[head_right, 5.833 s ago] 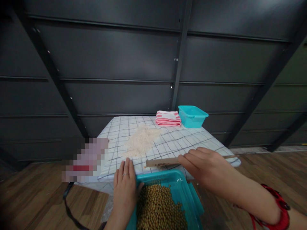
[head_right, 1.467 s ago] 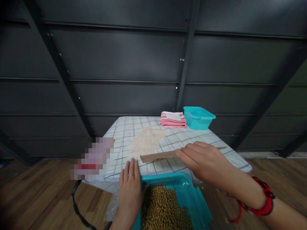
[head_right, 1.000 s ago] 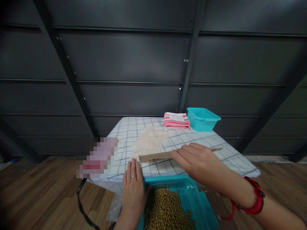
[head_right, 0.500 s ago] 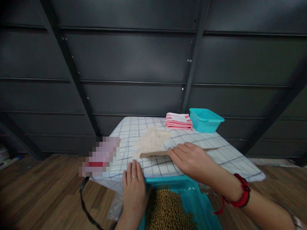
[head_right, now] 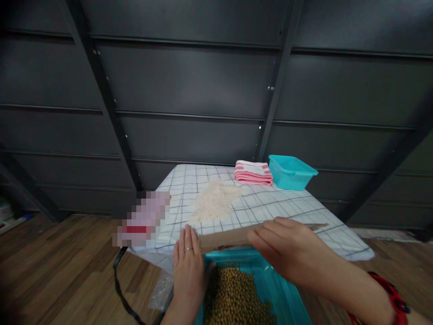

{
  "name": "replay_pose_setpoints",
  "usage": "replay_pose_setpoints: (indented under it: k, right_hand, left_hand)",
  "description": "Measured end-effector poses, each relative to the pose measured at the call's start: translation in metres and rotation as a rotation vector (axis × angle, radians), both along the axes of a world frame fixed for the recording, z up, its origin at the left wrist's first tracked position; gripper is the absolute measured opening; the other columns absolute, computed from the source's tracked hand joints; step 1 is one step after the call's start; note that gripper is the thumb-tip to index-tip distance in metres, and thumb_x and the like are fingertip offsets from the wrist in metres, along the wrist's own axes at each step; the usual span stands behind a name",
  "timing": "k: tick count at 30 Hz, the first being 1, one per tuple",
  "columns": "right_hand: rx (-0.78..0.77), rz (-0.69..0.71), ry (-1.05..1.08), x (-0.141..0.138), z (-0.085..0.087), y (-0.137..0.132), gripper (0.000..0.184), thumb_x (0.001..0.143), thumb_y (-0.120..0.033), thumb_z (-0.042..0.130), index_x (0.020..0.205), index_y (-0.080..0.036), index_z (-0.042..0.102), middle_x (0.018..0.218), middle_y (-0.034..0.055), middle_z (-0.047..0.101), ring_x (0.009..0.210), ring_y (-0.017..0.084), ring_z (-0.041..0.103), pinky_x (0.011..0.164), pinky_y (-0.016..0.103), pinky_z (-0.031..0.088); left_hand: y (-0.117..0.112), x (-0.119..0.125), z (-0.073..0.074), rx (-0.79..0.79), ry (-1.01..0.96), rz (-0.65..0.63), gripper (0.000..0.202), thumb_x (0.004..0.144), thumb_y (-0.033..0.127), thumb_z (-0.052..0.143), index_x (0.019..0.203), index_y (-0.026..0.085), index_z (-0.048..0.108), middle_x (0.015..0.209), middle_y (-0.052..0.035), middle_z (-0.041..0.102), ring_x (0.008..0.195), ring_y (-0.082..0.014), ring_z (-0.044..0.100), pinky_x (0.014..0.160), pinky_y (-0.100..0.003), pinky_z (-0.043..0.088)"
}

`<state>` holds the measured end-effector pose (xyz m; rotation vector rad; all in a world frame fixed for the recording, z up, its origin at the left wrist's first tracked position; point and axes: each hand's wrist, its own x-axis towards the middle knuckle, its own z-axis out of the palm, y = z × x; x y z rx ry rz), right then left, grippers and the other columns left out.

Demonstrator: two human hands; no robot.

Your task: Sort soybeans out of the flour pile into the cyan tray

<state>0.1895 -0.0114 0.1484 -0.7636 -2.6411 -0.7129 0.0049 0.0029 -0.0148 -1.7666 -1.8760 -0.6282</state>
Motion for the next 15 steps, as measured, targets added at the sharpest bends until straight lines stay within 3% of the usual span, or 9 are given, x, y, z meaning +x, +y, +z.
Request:
replay_pose_setpoints:
  k: [7,15]
  right_hand:
    - [0.311,-0.026,-0.156,-0.010,-0.016,0.032,0.023,0.076,-0.001,0.038,0.083,-0.012,0.056,0.064,0.0052,0.060,0.057,0.015,0.054,0.053,0.027,0.040]
    - [0.353,-0.003,-0.111,0.005,0.009,0.042,0.028,0.079,-0.004,0.031,0.086,-0.013,0.056,0.067,0.0054,0.062,0.056,0.014,0.053,0.054,0.027,0.039]
  left_hand:
    - [0.001,0.000,0.000,-0.007,0.004,0.004,0.047,0.071,0.011,0.044,0.116,-0.002,0.048,0.123,-0.0214,0.050,0.113,-0.0283,0.048,0.091,-0.041,0.045]
    - [0.000,0.002,-0.003,-0.035,-0.071,0.004,0.053,0.069,0.011,0.046,0.119,-0.003,0.044,0.128,-0.0236,0.044,0.119,-0.0325,0.040,0.095,-0.046,0.041]
